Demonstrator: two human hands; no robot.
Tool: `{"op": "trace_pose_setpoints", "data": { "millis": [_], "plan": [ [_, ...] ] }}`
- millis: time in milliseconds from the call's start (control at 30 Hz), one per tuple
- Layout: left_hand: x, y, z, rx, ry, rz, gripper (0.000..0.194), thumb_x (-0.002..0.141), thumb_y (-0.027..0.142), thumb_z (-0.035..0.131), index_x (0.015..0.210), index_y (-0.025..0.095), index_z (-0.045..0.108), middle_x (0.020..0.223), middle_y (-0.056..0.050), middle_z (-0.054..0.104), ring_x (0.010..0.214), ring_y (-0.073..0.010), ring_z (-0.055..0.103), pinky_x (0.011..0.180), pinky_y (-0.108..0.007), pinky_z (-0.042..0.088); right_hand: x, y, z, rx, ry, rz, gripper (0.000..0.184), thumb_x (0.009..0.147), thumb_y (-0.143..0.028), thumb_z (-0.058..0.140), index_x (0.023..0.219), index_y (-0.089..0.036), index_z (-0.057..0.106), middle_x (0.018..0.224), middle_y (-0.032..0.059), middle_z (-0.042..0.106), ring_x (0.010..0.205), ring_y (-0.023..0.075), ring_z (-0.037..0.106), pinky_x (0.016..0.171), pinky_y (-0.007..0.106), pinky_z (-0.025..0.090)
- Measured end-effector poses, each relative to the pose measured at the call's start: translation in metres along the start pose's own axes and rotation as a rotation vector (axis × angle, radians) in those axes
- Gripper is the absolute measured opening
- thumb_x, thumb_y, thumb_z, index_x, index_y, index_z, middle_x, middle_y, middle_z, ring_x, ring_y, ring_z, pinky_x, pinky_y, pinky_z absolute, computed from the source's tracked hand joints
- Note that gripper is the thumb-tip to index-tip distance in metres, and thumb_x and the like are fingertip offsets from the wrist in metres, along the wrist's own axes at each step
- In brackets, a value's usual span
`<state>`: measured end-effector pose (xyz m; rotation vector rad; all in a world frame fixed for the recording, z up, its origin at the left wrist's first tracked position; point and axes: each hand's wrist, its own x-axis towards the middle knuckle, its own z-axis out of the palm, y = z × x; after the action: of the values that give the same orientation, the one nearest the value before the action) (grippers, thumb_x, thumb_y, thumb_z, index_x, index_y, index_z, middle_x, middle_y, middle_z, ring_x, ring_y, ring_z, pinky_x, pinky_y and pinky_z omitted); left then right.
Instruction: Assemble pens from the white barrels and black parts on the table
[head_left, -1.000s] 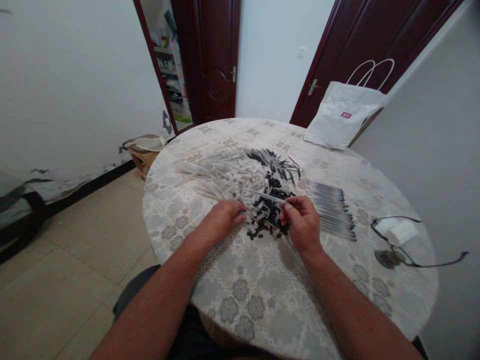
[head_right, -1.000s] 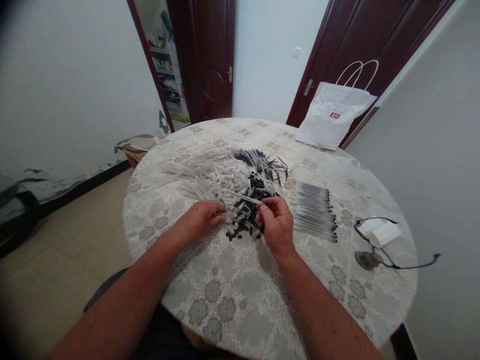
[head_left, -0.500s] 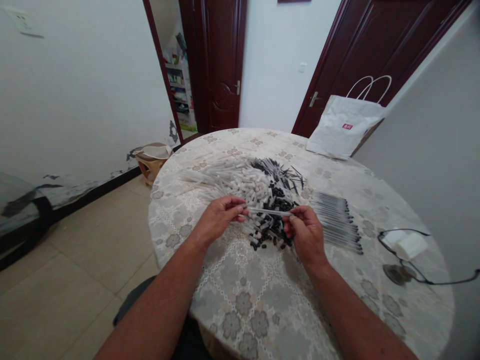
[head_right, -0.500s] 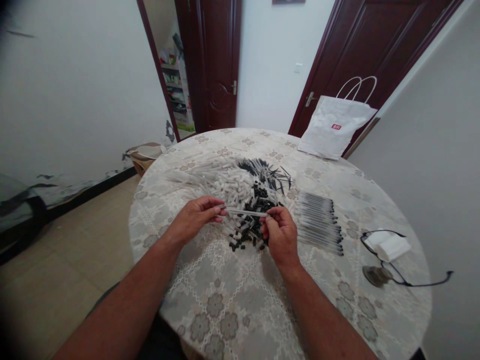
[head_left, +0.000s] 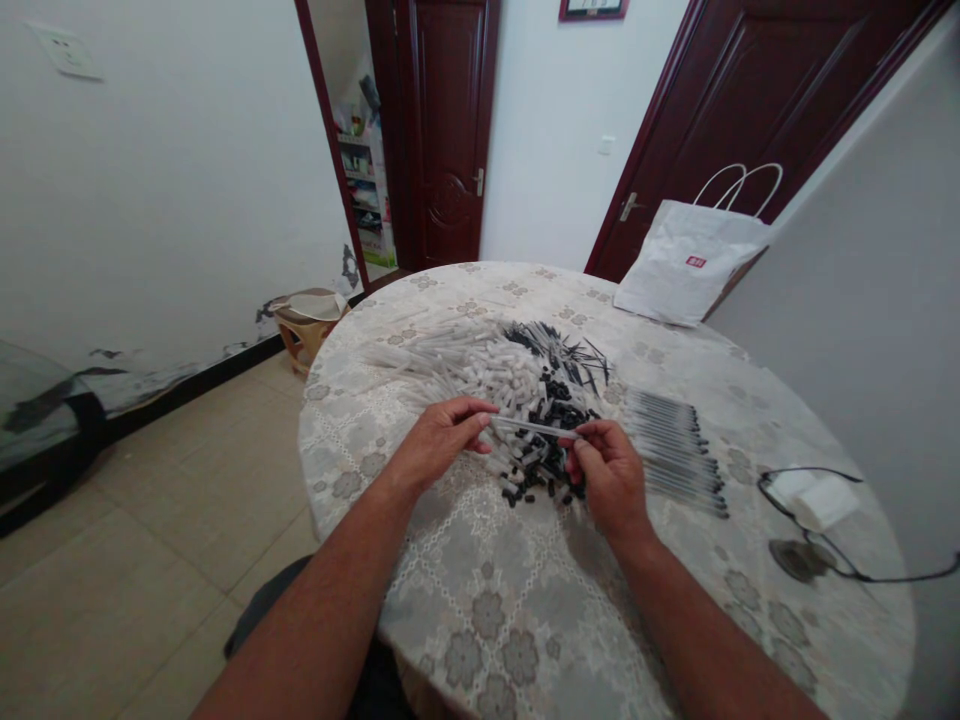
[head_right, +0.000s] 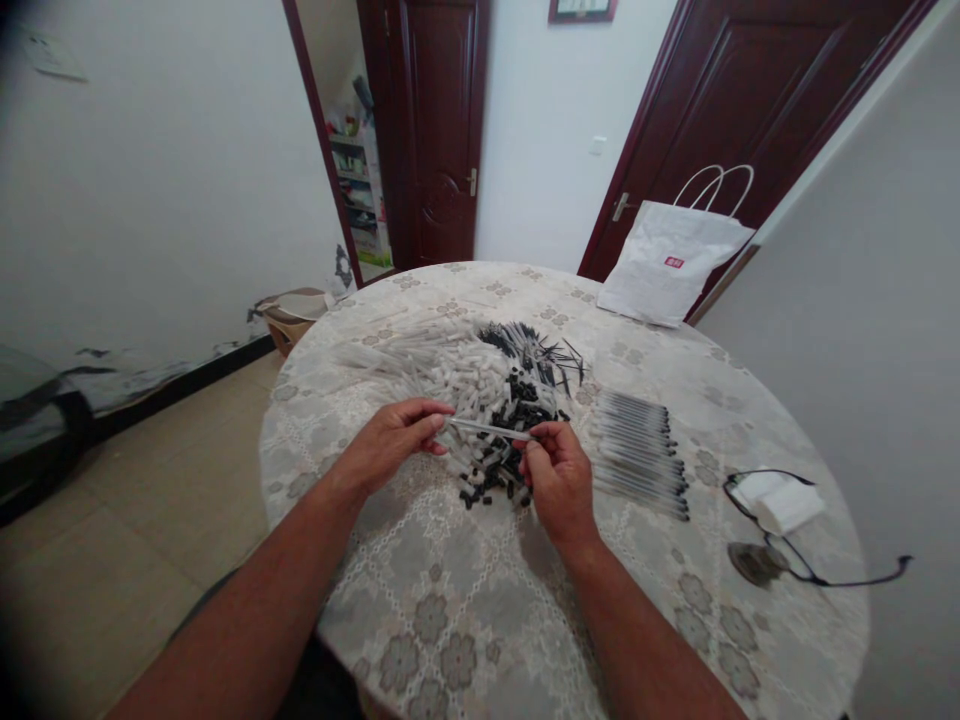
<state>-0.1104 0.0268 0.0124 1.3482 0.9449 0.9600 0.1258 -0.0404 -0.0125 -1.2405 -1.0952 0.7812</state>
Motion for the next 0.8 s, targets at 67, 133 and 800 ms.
{"op": "trace_pose_setpoints", "data": {
  "millis": [67, 133, 800],
  "plan": [
    [0.0003, 0.0005, -0.0011, -0.006, -0.001, 0.002, 0.031, 0.086, 0.041, 0.071, 0.108, 0.019, 0.076, 0.089, -0.003, 0.067, 0.068, -0.0134, 0.066, 0.07, -0.032, 0.062, -0.002, 0.0013, -0.0003, -0.048, -0.027, -0.018, 0.014, 0.089, -0.031, 0.062, 0.1, -0.022, 0.057, 0.084, 0.0026, 0.074, 0.056, 0.0121, 0.058, 0.048, 0.022, 0.045],
    [0.001, 0.001, -0.0027, -0.027, 0.014, 0.016, 0.032, 0.086, 0.041, 0.071, 0.107, 0.018, 0.077, 0.086, -0.003, 0.064, 0.067, -0.0125, 0.063, 0.068, -0.032, 0.062, -0.0039, 0.0014, -0.001, -0.094, -0.035, -0.048, 0.014, 0.09, -0.031, 0.063, 0.101, -0.022, 0.058, 0.086, 0.0029, 0.075, 0.059, 0.0128, 0.06, 0.052, 0.024, 0.047],
    [0.0025, -0.0031, -0.0019, -0.105, 0.001, 0.0, 0.032, 0.087, 0.041, 0.07, 0.11, 0.019, 0.076, 0.073, 0.001, 0.056, 0.064, -0.0117, 0.058, 0.068, -0.031, 0.06, -0.0083, 0.0019, 0.0018, -0.174, -0.053, -0.084, 0.013, 0.093, -0.032, 0.061, 0.102, -0.023, 0.059, 0.091, 0.0045, 0.076, 0.064, 0.0157, 0.062, 0.057, 0.026, 0.049]
  ]
}}
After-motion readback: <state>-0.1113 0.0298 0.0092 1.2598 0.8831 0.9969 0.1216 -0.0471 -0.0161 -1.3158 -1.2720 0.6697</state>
